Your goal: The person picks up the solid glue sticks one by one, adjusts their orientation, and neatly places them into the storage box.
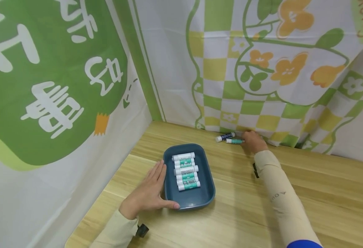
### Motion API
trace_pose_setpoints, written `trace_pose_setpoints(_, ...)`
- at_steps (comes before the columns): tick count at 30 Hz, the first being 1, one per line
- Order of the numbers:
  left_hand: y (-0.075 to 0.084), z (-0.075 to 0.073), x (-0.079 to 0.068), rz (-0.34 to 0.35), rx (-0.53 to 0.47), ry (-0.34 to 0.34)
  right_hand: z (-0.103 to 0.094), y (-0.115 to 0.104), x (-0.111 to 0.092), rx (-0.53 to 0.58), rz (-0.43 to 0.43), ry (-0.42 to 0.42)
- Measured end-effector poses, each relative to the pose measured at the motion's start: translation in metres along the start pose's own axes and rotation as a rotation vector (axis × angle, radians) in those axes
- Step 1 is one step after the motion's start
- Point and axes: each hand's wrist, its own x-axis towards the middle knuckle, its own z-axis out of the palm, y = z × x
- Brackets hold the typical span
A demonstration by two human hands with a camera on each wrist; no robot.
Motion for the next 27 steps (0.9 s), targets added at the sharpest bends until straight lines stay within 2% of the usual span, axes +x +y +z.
trace_pose_setpoints(4, 0.0, 0.001, 0.0, -0.002, 0.001, 0.001, -0.002, 0.005, -0.008, 0.062, -0.077, 0.052)
trace_pose_setpoints(7, 0.0, 0.001, 0.0, -0.012, 0.001, -0.003, -0.002, 0.009, -0.013, 0.112, -0.097, 0.079)
trace_pose_setpoints(16, -0.001, 0.001, 0.0, -0.016, 0.004, 0.0, -0.007, 0.009, -0.025, 0.202, -0.118, 0.117)
trace_pose_setpoints(27, 0.0, 0.0, 0.0, -0.012, 0.008, 0.003, 0.003, -0.001, -0.039, 0.32, -0.072, 0.109)
